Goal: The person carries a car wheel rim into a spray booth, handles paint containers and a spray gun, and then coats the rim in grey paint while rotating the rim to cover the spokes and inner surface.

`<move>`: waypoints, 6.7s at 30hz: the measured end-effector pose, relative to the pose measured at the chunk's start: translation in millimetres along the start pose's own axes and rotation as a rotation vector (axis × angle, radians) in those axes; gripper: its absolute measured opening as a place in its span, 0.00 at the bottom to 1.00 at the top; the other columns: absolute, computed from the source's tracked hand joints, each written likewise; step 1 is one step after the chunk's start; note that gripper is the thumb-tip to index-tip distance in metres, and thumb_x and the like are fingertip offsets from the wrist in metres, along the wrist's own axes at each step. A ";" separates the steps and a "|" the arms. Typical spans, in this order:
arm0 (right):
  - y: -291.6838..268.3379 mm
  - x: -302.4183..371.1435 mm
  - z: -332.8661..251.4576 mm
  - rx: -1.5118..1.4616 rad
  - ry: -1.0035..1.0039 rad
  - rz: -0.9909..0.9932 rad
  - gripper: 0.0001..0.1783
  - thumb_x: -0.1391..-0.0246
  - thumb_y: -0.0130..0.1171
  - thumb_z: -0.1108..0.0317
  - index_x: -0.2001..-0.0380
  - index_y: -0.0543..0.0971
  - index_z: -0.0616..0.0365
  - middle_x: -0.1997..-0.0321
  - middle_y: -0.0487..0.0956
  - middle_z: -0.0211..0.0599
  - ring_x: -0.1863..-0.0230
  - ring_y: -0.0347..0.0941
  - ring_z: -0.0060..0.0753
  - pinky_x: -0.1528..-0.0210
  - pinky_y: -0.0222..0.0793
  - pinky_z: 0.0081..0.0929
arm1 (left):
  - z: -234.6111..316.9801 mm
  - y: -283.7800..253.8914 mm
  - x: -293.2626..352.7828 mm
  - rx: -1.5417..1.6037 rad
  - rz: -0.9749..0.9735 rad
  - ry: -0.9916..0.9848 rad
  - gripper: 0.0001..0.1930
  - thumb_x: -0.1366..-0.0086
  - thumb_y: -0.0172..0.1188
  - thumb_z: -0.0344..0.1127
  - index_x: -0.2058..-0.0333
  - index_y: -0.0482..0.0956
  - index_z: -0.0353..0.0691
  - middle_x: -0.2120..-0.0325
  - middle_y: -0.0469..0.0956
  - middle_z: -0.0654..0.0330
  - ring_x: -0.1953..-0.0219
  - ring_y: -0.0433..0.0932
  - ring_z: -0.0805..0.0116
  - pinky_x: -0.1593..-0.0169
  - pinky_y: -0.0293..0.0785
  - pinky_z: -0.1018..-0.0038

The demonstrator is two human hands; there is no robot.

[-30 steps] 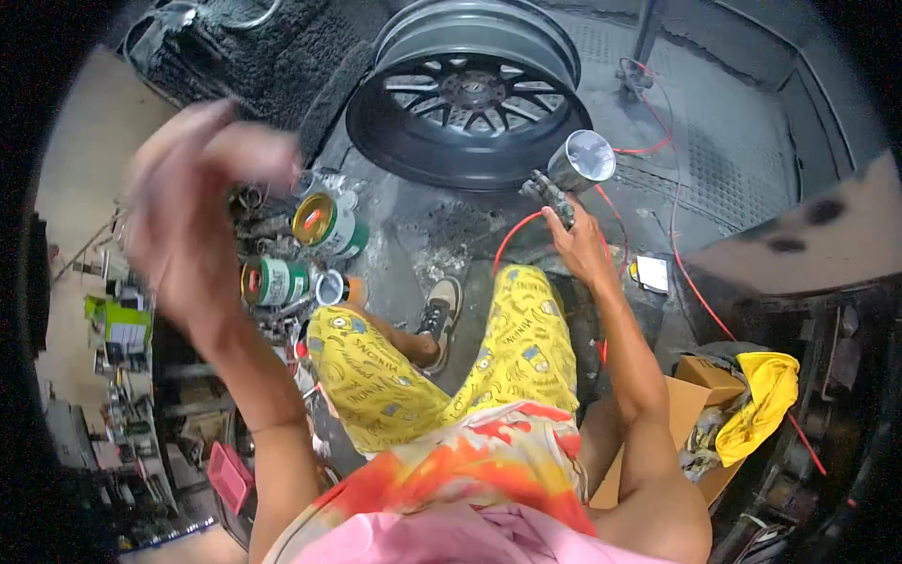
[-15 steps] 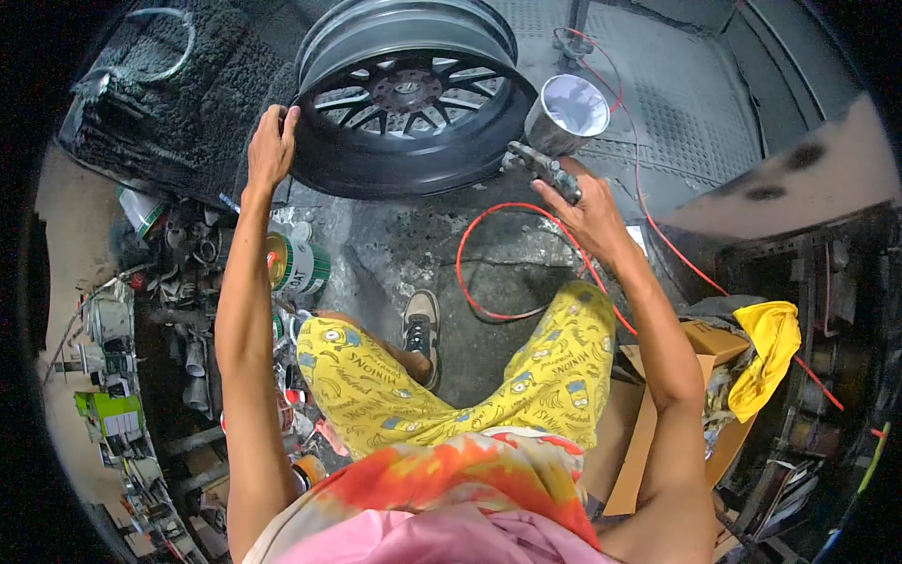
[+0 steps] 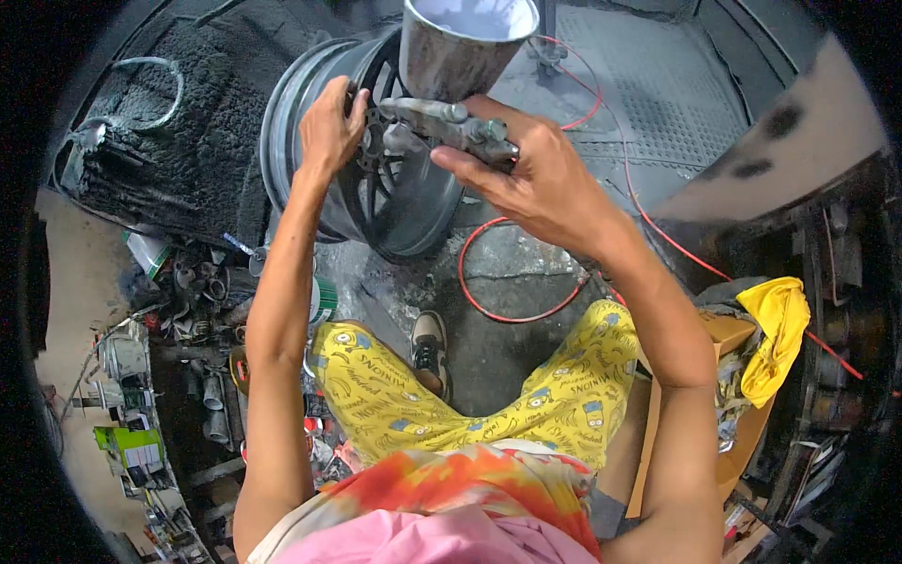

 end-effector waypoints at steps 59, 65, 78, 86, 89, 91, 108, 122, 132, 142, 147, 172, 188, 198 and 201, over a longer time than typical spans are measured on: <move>79.7 -77.5 80.7 -0.240 -0.006 0.103 0.17 0.38 0.63 0.56 0.56 0.82 0.58 0.76 0.79 0.23 0.74 0.75 0.15 0.70 0.69 0.20 | -164.5 -28.1 -2.6 0.262 0.044 -0.195 0.22 0.29 0.56 0.51 0.47 0.80 0.42 0.54 0.83 0.47 0.48 0.81 0.54 0.45 0.72 0.68; 115.0 -48.5 91.4 -0.126 0.087 -0.126 0.16 0.38 0.63 0.56 0.61 0.81 0.59 0.77 0.79 0.32 0.74 0.73 0.21 0.69 0.69 0.26 | -167.6 -21.6 -2.8 0.270 -0.011 -0.245 0.23 0.27 0.55 0.48 0.44 0.78 0.35 0.50 0.82 0.55 0.48 0.77 0.70 0.42 0.68 0.75; 77.1 -51.4 172.9 0.134 0.145 0.146 0.19 0.39 0.63 0.56 0.57 0.80 0.63 0.75 0.78 0.40 0.73 0.75 0.32 0.67 0.70 0.31 | -161.8 -23.7 -1.5 0.278 -0.020 -0.266 0.22 0.27 0.55 0.47 0.45 0.78 0.36 0.52 0.83 0.56 0.49 0.77 0.70 0.43 0.69 0.74; 39.9 -86.7 118.0 -0.010 0.027 0.343 0.18 0.38 0.63 0.56 0.57 0.81 0.60 0.76 0.80 0.31 0.74 0.77 0.21 0.68 0.72 0.24 | -158.3 -22.2 -3.5 0.297 -0.006 -0.255 0.22 0.27 0.55 0.47 0.45 0.79 0.35 0.52 0.83 0.54 0.48 0.77 0.69 0.43 0.69 0.74; 45.7 -91.0 100.4 -0.063 -0.014 0.321 0.18 0.38 0.63 0.56 0.56 0.81 0.61 0.75 0.81 0.29 0.73 0.78 0.21 0.67 0.73 0.24 | -161.3 -24.3 -3.2 0.278 0.020 -0.239 0.22 0.28 0.54 0.49 0.46 0.79 0.37 0.53 0.83 0.50 0.48 0.79 0.63 0.44 0.70 0.71; 59.9 -90.5 81.5 -0.165 -0.017 0.206 0.18 0.38 0.63 0.56 0.58 0.80 0.61 0.73 0.81 0.30 0.72 0.78 0.20 0.67 0.73 0.23 | -164.3 -26.6 -2.6 0.265 0.050 -0.223 0.22 0.28 0.54 0.51 0.47 0.80 0.40 0.54 0.83 0.46 0.48 0.80 0.56 0.45 0.72 0.68; 23.0 -125.5 112.6 0.273 -0.039 0.288 0.19 0.39 0.63 0.52 0.66 0.83 0.60 0.81 0.78 0.32 0.75 0.78 0.24 0.69 0.72 0.26 | -169.0 -17.3 1.0 0.208 -0.119 -0.495 0.25 0.27 0.48 0.52 0.56 0.79 0.31 0.67 0.79 0.45 0.62 0.78 0.56 0.54 0.71 0.63; 105.6 -70.0 191.2 0.112 0.289 -0.218 0.23 0.39 0.62 0.49 0.53 0.80 0.58 0.72 0.82 0.36 0.75 0.78 0.24 0.67 0.73 0.30 | -162.1 -24.0 -6.4 0.233 -0.020 -0.386 0.29 0.26 0.44 0.56 0.56 0.79 0.30 0.61 0.82 0.42 0.55 0.80 0.54 0.50 0.71 0.64; 143.6 -60.1 98.1 -0.154 0.114 -0.163 0.19 0.38 0.63 0.55 0.57 0.80 0.61 0.76 0.80 0.30 0.73 0.77 0.20 0.67 0.72 0.24 | -163.5 -22.7 -5.1 0.256 -0.047 -0.425 0.30 0.26 0.43 0.56 0.56 0.79 0.29 0.61 0.82 0.42 0.55 0.81 0.53 0.49 0.71 0.64; 148.0 -56.4 112.2 -0.197 0.115 -0.147 0.23 0.39 0.64 0.53 0.54 0.79 0.64 0.75 0.80 0.32 0.74 0.75 0.19 0.68 0.71 0.25 | -169.8 -16.3 -5.9 0.280 -0.074 -0.400 0.29 0.25 0.44 0.55 0.57 0.79 0.29 0.63 0.82 0.45 0.58 0.79 0.58 0.51 0.71 0.65; 141.2 -57.3 143.2 0.178 0.100 -0.160 0.24 0.40 0.64 0.56 0.53 0.78 0.67 0.67 0.82 0.53 0.67 0.82 0.44 0.64 0.74 0.37 | -155.8 -27.6 -4.0 0.291 0.028 -0.363 0.29 0.25 0.44 0.55 0.58 0.79 0.29 0.68 0.81 0.48 0.61 0.78 0.62 0.54 0.71 0.65; 100.9 -101.9 44.9 -0.072 -0.124 0.160 0.19 0.38 0.63 0.55 0.65 0.80 0.64 0.82 0.77 0.38 0.79 0.71 0.27 0.72 0.69 0.32 | -161.0 -14.9 -4.8 0.400 -0.100 -0.364 0.29 0.23 0.37 0.51 0.49 0.79 0.31 0.57 0.83 0.47 0.52 0.79 0.61 0.44 0.68 0.68; 125.7 -88.4 39.5 -0.121 -0.038 -0.036 0.17 0.39 0.63 0.56 0.62 0.81 0.61 0.81 0.77 0.32 0.78 0.72 0.21 0.73 0.69 0.27 | -163.1 -16.1 1.8 0.457 -0.057 -0.413 0.34 0.23 0.31 0.56 0.47 0.78 0.32 0.54 0.82 0.48 0.49 0.76 0.58 0.40 0.64 0.69; 38.6 -118.7 66.4 0.198 -0.223 0.391 0.18 0.38 0.64 0.55 0.59 0.80 0.61 0.74 0.81 0.30 0.74 0.78 0.22 0.68 0.72 0.24 | -169.7 -8.3 -3.9 0.537 -0.013 -0.331 0.27 0.23 0.42 0.50 0.50 0.79 0.30 0.58 0.83 0.55 0.53 0.75 0.70 0.45 0.68 0.72; 17.8 -114.7 75.6 0.302 -0.224 0.420 0.18 0.40 0.64 0.55 0.65 0.78 0.62 0.75 0.79 0.50 0.75 0.77 0.49 0.68 0.71 0.39 | -166.5 -14.0 -3.7 0.391 -0.030 -0.367 0.22 0.25 0.51 0.46 0.55 0.80 0.29 0.66 0.82 0.60 0.59 0.74 0.75 0.53 0.71 0.72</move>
Point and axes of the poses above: each hand's wrist, its own x-axis away from the middle knuckle, its own y-axis out of the palm, z = x × y, the point moved 10 cm from there along -x, towards the middle knuckle
